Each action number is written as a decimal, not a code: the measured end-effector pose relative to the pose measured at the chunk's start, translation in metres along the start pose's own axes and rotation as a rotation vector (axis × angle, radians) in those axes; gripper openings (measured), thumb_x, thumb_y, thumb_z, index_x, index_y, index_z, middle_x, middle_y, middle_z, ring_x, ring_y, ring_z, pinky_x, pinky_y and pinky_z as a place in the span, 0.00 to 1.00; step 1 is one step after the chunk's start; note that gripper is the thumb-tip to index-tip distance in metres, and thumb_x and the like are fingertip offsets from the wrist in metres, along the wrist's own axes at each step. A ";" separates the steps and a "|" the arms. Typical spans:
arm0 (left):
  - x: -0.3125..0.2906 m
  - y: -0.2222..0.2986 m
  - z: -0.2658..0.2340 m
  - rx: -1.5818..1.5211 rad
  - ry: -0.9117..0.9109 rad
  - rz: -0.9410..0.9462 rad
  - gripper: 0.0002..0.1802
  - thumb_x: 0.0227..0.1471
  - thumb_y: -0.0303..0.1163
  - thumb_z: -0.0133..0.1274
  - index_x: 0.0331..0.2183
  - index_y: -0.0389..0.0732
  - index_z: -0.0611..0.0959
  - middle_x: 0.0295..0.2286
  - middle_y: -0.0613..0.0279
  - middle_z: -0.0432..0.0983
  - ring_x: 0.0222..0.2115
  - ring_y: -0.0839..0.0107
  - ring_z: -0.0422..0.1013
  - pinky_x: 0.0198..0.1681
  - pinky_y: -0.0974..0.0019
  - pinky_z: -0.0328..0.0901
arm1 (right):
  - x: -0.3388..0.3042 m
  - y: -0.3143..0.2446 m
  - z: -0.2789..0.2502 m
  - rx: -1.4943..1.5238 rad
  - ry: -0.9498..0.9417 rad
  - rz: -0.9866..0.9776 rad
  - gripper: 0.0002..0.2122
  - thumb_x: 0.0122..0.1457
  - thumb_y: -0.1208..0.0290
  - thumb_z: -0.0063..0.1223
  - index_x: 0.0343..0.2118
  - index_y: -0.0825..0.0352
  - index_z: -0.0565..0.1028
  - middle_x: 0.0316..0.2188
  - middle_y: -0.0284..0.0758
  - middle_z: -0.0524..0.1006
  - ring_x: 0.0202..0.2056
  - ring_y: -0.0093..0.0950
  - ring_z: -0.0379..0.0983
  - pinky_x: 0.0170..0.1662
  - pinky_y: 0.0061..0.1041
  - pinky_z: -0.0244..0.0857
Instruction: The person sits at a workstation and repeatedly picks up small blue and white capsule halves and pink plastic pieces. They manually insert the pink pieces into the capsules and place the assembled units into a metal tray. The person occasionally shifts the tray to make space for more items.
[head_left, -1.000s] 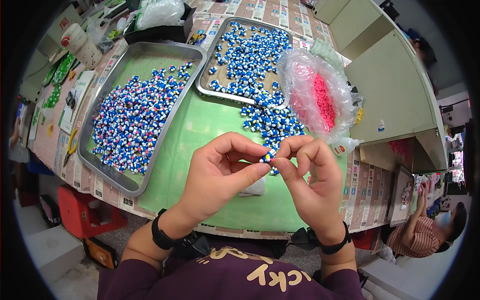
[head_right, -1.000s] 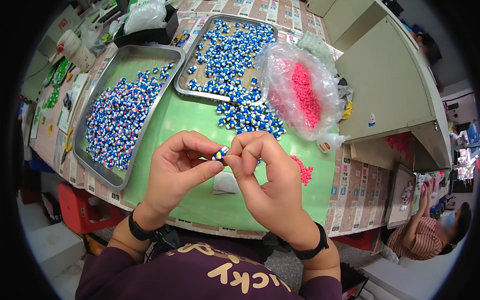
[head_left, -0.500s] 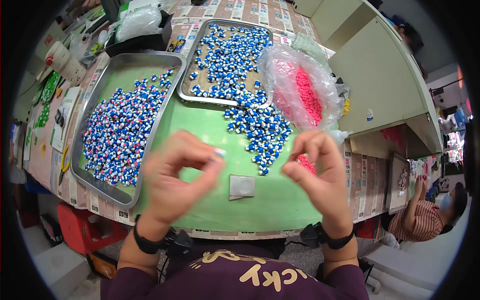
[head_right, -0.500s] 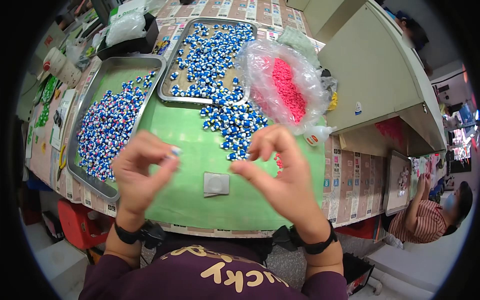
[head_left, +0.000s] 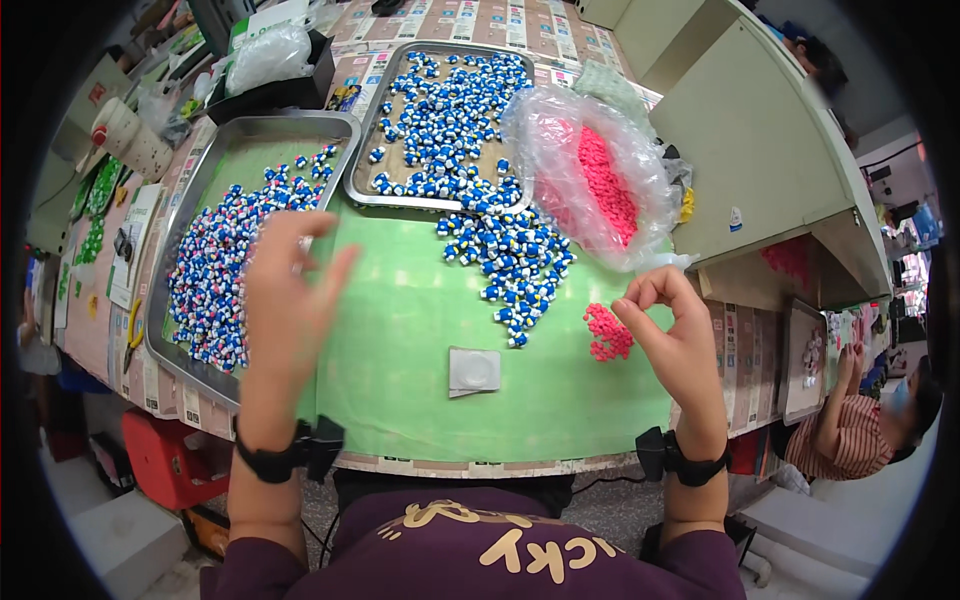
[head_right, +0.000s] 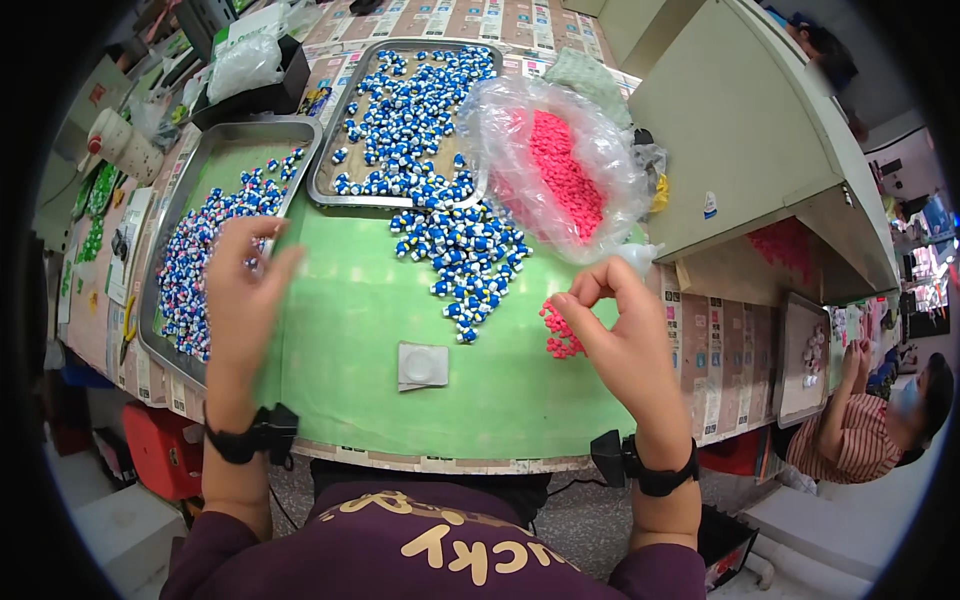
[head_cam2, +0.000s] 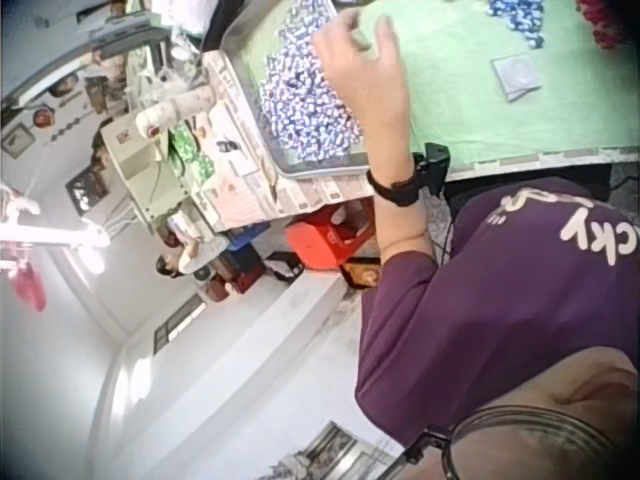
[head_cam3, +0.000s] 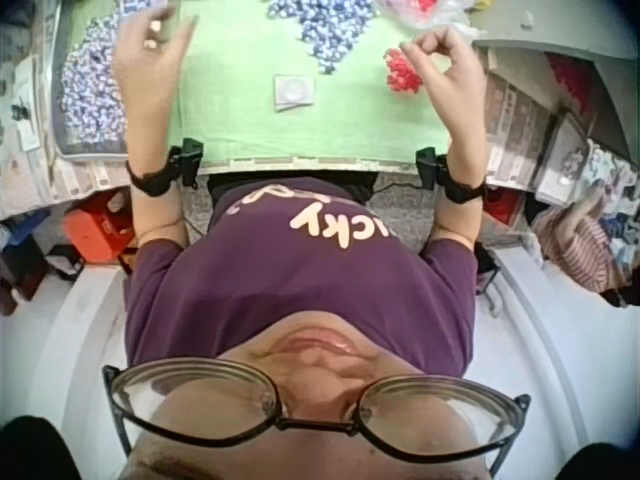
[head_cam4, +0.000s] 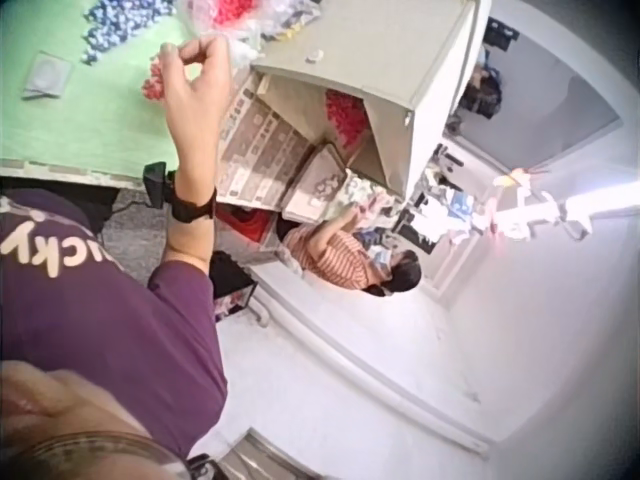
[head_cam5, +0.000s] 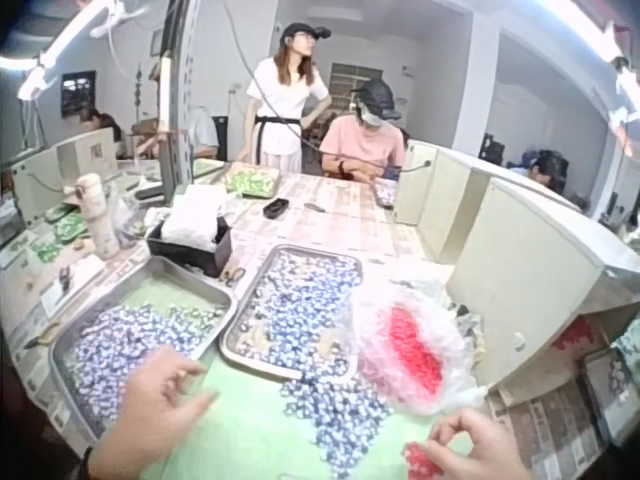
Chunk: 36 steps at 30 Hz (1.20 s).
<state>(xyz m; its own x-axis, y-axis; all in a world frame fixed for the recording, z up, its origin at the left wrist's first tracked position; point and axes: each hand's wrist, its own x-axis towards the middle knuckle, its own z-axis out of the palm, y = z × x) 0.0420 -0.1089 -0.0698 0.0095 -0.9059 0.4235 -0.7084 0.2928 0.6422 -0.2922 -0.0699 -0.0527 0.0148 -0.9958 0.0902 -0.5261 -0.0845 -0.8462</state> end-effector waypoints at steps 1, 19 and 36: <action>0.004 0.009 0.016 -0.061 -0.153 0.046 0.16 0.43 0.26 0.62 0.37 0.38 0.78 0.34 0.59 0.72 0.25 0.67 0.67 0.30 0.67 0.64 | 0.003 0.000 0.000 -0.044 -0.010 -0.011 0.08 0.52 0.80 0.56 0.25 0.70 0.66 0.24 0.31 0.71 0.29 0.21 0.68 0.36 0.22 0.63; 0.010 0.016 0.059 -0.285 -0.449 -0.150 0.10 0.49 0.22 0.55 0.36 0.36 0.77 0.34 0.56 0.76 0.30 0.62 0.76 0.31 0.65 0.70 | 0.008 0.033 0.026 -0.369 -0.203 -0.085 0.04 0.49 0.84 0.48 0.26 0.68 0.67 0.22 0.42 0.71 0.27 0.42 0.71 0.30 0.37 0.62; -0.022 0.066 0.033 -1.308 -0.836 -0.500 0.09 0.57 0.26 0.51 0.40 0.32 0.80 0.36 0.61 0.75 0.34 0.75 0.74 0.39 0.72 0.70 | -0.007 -0.054 0.043 0.213 -0.202 -0.388 0.12 0.46 0.88 0.53 0.28 0.62 0.68 0.30 0.30 0.73 0.35 0.31 0.67 0.40 0.28 0.58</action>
<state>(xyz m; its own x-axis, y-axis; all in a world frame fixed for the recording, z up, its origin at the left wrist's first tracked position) -0.0282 -0.0794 -0.0575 -0.6312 -0.7616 -0.1466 0.2995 -0.4138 0.8597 -0.2271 -0.0601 -0.0303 0.3513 -0.8745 0.3344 -0.2638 -0.4351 -0.8608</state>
